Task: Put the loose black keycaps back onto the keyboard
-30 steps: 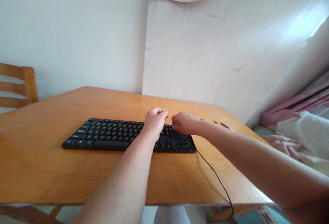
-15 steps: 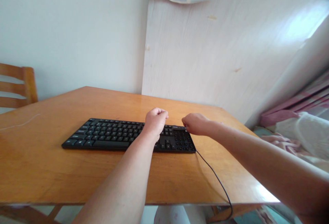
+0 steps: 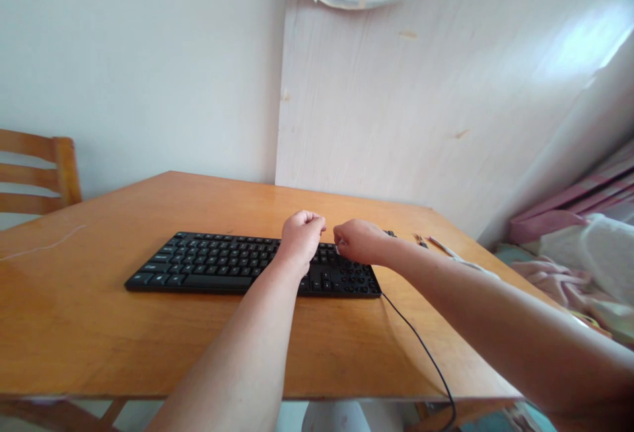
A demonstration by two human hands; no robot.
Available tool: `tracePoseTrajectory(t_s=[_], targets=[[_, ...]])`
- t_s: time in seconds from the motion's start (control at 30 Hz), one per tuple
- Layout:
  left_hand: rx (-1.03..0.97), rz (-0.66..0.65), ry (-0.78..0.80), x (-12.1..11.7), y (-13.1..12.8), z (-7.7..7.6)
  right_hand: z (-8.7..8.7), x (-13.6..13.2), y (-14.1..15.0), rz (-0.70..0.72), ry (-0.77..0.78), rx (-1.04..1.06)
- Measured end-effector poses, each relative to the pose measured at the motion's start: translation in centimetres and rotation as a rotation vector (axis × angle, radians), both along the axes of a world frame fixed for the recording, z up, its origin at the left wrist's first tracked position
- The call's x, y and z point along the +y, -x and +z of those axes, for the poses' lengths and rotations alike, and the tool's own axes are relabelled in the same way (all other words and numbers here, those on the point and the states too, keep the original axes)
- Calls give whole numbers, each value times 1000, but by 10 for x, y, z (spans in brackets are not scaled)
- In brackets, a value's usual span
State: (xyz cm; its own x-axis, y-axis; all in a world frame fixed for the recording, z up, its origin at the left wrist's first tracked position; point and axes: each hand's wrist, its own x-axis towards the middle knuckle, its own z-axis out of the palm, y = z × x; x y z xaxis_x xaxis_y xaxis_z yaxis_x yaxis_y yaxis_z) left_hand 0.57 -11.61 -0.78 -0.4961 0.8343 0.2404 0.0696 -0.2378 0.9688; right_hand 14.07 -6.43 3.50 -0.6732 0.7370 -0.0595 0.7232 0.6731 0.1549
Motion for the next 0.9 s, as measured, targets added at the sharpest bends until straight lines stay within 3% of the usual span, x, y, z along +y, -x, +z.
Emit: tracePoseTrajectory(t_s=[0.33, 0.4, 0.53, 0.6, 0.77, 0.9], targets=[[23, -21, 43, 0, -2, -3, -8, 18, -51, -87, 78, 189], [40, -43, 52, -2, -4, -2, -11, 18, -58, -99, 181, 358], [124, -124, 51, -5, -8, -2, -19, 10, -63, -85, 543, 887], [191, -175, 56, -6, -10, -2, -23, 6, -62, -55, 621, 1011], [408, -339, 44, -12, -17, -2, -36, 0, -63, -37, 640, 1143], [586, -388, 3, -14, -21, -3, -38, -6, -65, -52, 634, 1134]])
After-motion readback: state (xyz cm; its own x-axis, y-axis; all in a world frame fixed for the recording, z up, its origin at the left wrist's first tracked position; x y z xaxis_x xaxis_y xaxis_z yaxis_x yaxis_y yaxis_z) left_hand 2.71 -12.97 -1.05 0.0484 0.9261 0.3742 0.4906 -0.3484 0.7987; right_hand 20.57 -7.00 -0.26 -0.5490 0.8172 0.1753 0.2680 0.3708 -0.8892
